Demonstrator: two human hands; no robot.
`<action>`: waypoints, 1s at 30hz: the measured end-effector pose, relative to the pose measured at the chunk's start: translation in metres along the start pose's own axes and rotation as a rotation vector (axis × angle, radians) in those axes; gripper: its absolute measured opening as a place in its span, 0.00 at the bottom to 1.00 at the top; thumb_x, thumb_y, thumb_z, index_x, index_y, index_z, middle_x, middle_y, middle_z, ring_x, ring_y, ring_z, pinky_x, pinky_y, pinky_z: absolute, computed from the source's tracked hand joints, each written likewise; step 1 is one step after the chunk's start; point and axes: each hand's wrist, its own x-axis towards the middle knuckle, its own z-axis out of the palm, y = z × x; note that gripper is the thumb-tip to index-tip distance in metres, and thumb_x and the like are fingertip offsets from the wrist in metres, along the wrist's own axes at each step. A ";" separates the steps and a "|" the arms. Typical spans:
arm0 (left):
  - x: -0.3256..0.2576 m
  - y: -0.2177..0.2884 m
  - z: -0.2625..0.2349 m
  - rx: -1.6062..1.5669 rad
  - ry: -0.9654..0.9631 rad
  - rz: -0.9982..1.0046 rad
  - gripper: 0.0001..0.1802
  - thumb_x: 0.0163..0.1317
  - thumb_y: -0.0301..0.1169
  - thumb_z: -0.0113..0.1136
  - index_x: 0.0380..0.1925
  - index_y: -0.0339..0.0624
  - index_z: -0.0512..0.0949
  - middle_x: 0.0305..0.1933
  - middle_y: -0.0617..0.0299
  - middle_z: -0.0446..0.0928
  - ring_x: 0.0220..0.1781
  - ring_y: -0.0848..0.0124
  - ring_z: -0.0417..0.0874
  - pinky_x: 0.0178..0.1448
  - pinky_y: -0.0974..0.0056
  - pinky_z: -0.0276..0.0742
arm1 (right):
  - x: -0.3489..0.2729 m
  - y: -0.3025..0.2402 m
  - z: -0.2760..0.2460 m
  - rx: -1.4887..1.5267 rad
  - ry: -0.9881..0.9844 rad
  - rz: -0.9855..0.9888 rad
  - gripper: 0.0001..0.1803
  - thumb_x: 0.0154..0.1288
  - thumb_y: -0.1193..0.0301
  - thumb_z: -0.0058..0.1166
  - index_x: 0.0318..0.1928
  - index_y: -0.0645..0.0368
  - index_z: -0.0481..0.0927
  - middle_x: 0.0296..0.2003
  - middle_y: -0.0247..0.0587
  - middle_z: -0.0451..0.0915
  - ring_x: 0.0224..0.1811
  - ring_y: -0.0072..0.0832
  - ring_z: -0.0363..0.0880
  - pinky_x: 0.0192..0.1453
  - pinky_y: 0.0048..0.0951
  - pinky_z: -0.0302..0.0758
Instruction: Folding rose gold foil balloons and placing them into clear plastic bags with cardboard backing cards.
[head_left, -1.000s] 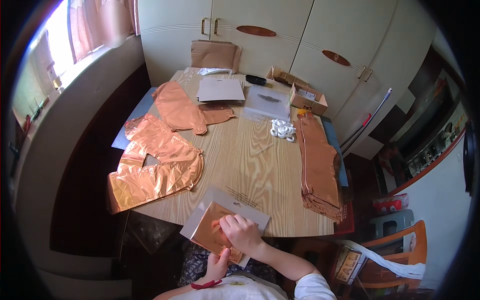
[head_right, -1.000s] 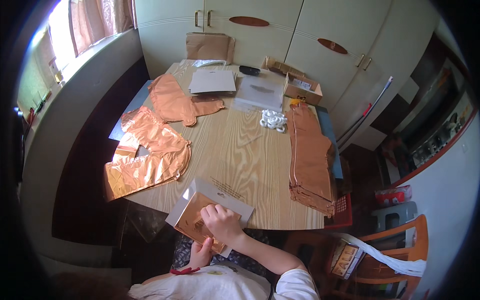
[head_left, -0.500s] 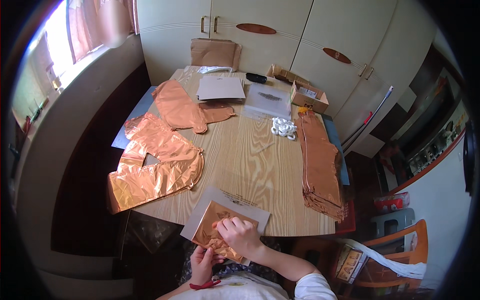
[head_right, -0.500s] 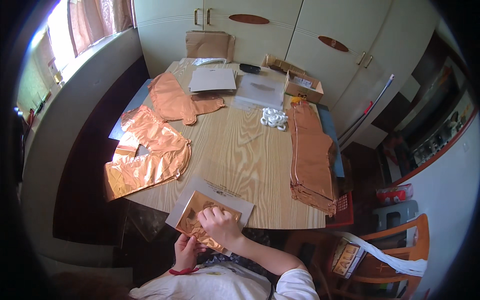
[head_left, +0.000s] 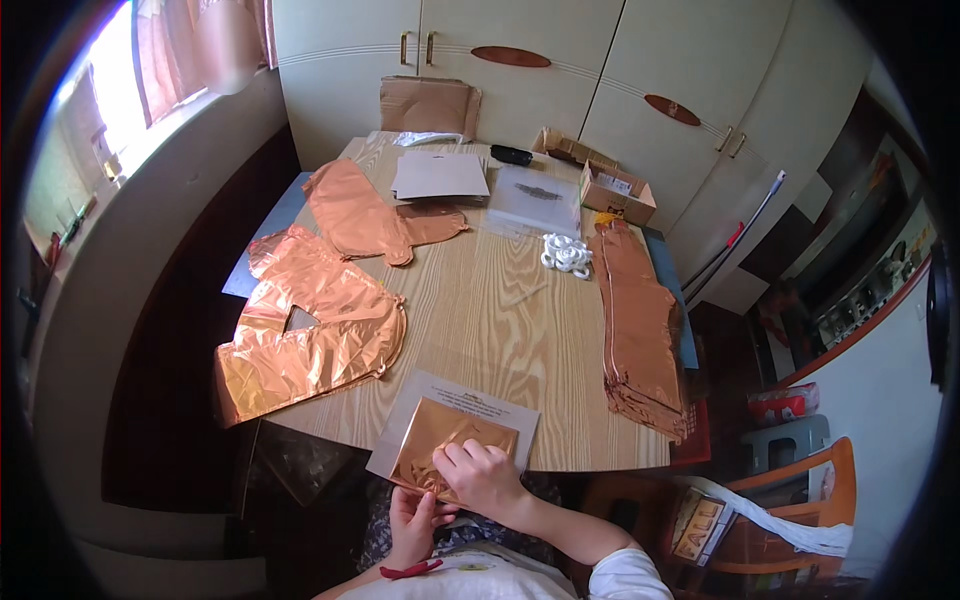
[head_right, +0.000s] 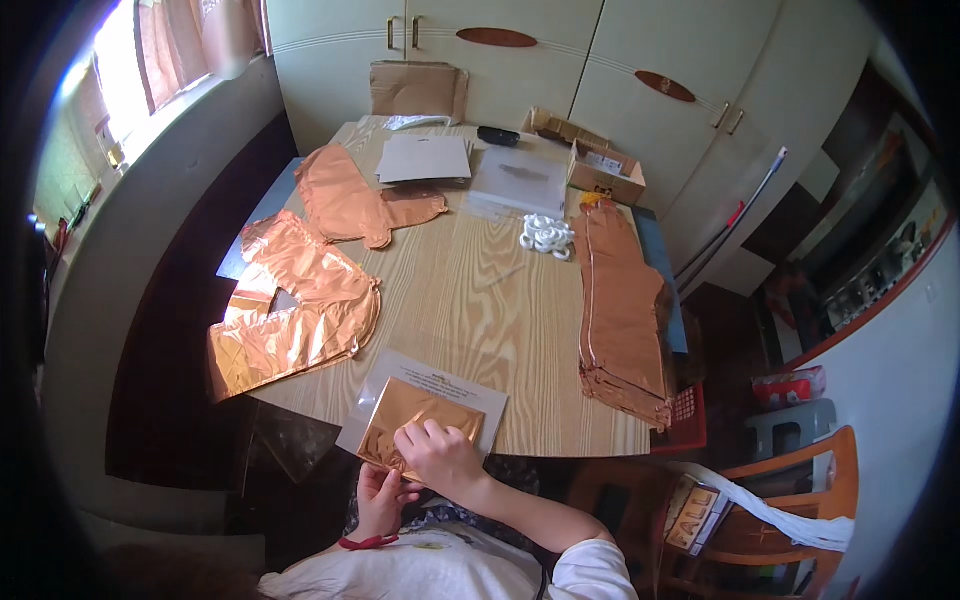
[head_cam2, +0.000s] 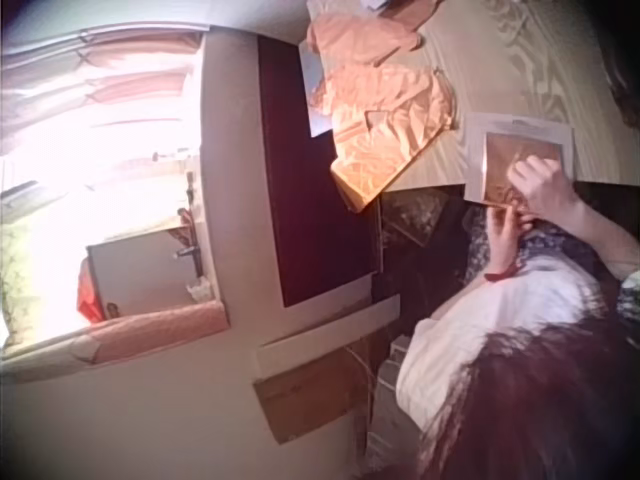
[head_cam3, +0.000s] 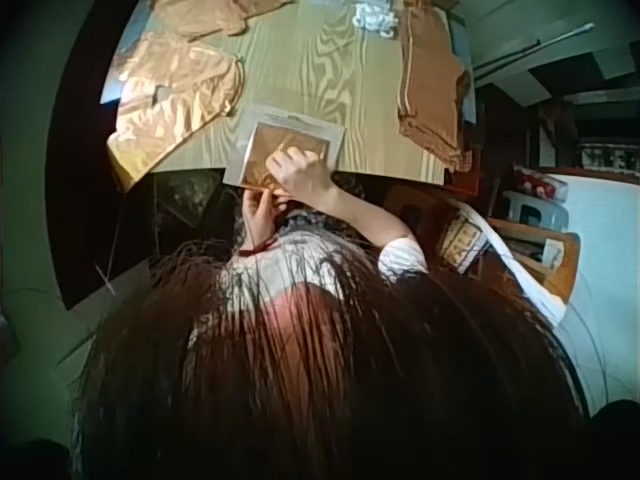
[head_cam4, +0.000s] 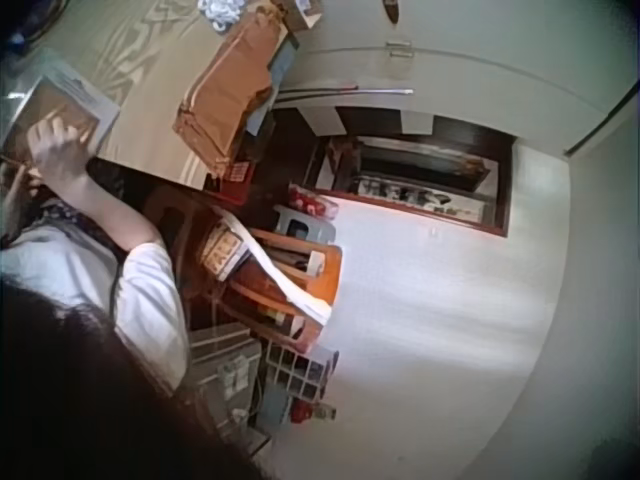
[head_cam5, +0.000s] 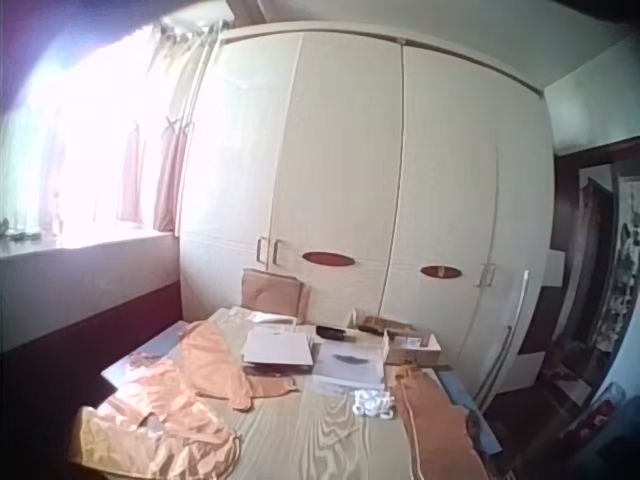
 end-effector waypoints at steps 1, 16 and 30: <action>0.000 -0.001 -0.001 0.031 0.013 0.024 0.11 0.72 0.26 0.54 0.52 0.37 0.69 0.48 0.58 0.79 0.39 0.71 0.85 0.38 0.68 0.85 | 0.000 0.000 0.000 -0.003 -0.006 0.002 0.09 0.55 0.65 0.56 0.36 0.53 0.78 0.27 0.28 0.70 0.29 0.22 0.73 0.26 0.24 0.73; 0.007 -0.002 0.006 -0.067 0.028 -0.068 0.09 0.73 0.28 0.54 0.41 0.32 0.79 0.42 0.58 0.81 0.43 0.73 0.82 0.51 0.67 0.81 | 0.000 -0.001 0.000 0.050 -0.067 0.054 0.11 0.57 0.63 0.59 0.39 0.52 0.79 0.31 0.28 0.73 0.34 0.22 0.75 0.30 0.24 0.75; 0.017 -0.028 -0.013 -0.297 -0.054 -0.109 0.22 0.76 0.46 0.42 0.41 0.41 0.78 0.43 0.61 0.81 0.51 0.66 0.80 0.62 0.55 0.72 | -0.020 0.001 -0.009 0.313 -0.045 0.047 0.16 0.56 0.62 0.63 0.44 0.49 0.76 0.45 0.32 0.73 0.53 0.30 0.70 0.58 0.39 0.65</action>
